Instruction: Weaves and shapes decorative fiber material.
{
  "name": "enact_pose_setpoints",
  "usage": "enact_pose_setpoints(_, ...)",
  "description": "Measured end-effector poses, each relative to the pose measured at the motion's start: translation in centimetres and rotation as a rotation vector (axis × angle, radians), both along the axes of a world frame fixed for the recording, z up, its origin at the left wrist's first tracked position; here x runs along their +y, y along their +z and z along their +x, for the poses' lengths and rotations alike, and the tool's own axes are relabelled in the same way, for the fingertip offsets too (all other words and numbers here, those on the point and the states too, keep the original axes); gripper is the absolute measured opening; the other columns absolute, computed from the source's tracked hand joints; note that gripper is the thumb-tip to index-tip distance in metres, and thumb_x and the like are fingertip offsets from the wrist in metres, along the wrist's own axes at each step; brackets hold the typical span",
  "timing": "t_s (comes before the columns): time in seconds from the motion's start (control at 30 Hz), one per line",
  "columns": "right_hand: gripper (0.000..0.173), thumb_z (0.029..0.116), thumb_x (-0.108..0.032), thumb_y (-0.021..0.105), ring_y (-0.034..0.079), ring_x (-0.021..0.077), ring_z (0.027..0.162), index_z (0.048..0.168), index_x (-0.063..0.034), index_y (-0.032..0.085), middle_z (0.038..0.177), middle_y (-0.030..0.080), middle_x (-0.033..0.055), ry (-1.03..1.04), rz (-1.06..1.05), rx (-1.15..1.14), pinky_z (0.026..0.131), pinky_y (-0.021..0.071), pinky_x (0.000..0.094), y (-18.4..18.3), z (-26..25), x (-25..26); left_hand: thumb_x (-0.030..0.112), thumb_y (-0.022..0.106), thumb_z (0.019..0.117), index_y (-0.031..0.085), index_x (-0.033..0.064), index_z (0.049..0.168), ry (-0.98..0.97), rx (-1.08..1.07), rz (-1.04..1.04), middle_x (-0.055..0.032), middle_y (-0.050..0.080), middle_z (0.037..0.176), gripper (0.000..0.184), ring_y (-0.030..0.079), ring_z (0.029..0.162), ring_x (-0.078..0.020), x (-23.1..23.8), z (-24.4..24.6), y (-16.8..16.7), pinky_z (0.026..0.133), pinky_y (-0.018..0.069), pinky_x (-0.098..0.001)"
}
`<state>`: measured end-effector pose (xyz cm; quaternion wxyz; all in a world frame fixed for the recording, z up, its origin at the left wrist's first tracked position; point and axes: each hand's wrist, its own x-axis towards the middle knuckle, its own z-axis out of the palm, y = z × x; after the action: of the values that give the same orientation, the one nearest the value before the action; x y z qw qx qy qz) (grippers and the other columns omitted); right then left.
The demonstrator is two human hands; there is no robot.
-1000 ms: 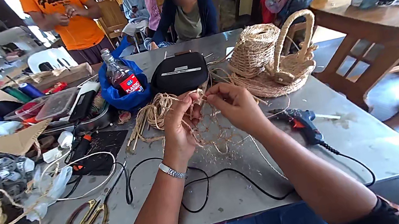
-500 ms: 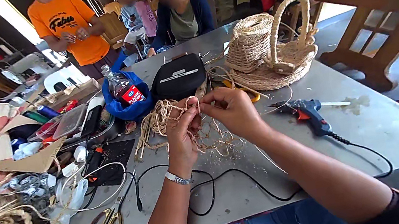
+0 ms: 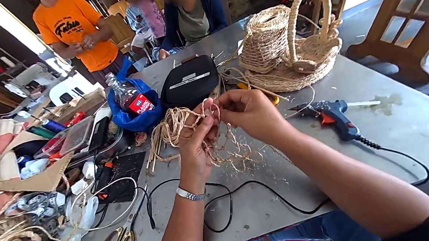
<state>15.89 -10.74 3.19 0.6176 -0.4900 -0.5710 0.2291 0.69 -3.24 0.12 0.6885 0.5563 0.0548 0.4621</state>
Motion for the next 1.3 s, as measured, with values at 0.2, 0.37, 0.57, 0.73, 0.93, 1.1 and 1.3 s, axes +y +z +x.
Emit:
enact_pose_setpoints(0.2,0.032,0.107,-0.017,0.043,0.037,0.0045,0.045,0.126,-0.0092,0.067,0.073,0.056,0.0015,0.235,-0.155,0.127,0.04,0.031,0.0178,0.6,0.4,-0.8,0.014,0.056,0.1033,0.065,0.0176,0.136,-0.012,-0.016,0.009,-0.0016,0.068,0.113,0.034,0.058,0.072,-0.0022,0.4,-0.1,-0.3,0.063,0.0504,-0.0156)
enact_pose_setpoints(0.37,0.029,0.1094,-0.027,0.047,0.036,0.0033,0.045,0.125,-0.013,0.067,0.075,0.057,-0.0004,0.297,-0.114,0.119,0.04,0.0299,0.0167,0.6,1.2,-0.5,0.011,0.053,0.1049,0.062,0.0174,0.141,-0.06,-0.027,-0.002,0.0003,0.065,0.124,0.037,0.053,0.068,0.0,0.2,-0.1,-0.1,0.058,0.0454,-0.0137)
enact_pose_setpoints(0.57,0.025,0.0997,-0.025,0.067,0.054,0.0051,0.06,0.118,-0.009,0.067,0.095,0.066,0.001,0.19,-0.003,-0.052,0.048,0.0433,0.0191,0.9,1.7,0.2,0.007,0.052,0.1044,0.065,0.0175,0.136,-0.066,-0.002,0.002,-0.0009,0.067,0.104,0.036,0.054,0.066,-0.0018,0.0,-0.1,0.1,0.058,0.0472,-0.0155)
enact_pose_setpoints(0.73,0.022,0.1002,-0.02,0.066,0.051,0.0033,0.056,0.12,-0.0092,0.068,0.094,0.069,0.0001,0.21,-0.061,-0.031,0.046,0.0401,0.018,1.2,1.9,-0.1,0.009,0.053,0.1046,0.058,0.0248,0.143,-0.061,-0.025,0.045,-0.0001,0.063,0.11,0.041,0.055,0.068,-0.0031,0.3,-0.1,0.2,0.057,0.0478,-0.0153)
enact_pose_setpoints(0.93,0.021,0.1003,-0.016,0.066,0.045,0.0028,0.051,0.12,-0.0093,0.069,0.094,0.069,0.002,0.299,-0.12,0.125,0.042,0.0339,0.0158,0.9,2.0,-0.3,0.011,0.053,0.1053,0.05,0.0281,0.153,-0.005,-0.002,0.092,-0.0016,0.065,0.114,0.05,0.059,0.075,-0.0047,0.3,-0.2,0.3,0.063,0.0513,-0.0169)
enact_pose_setpoints(1.1,0.019,0.0958,-0.013,0.072,0.051,0.0021,0.054,0.115,-0.0085,0.071,0.094,0.071,0.0002,0.252,-0.085,0.065,0.043,0.0373,0.015,0.9,2.3,-0.2,0.009,0.059,0.1012,0.071,0.0114,0.124,0.141,-0.025,0.199,-0.0026,0.069,0.126,0.026,0.065,0.11,-0.0106,0.6,-0.7,0.5,0.091,0.056,-0.0283)
enact_pose_setpoints(1.3,0.02,0.0929,-0.011,0.074,0.063,0.0041,0.07,0.112,-0.0046,0.073,0.095,0.073,0.001,0.179,-0.013,-0.027,0.06,0.0518,0.0187,0.9,2.6,0.0,0.023,0.059,0.1015,0.072,0.0125,0.116,0.079,0.056,0.151,0.0005,0.07,0.104,0.022,0.065,0.087,-0.0064,0.8,-1.5,1.3,0.077,0.0557,-0.023)
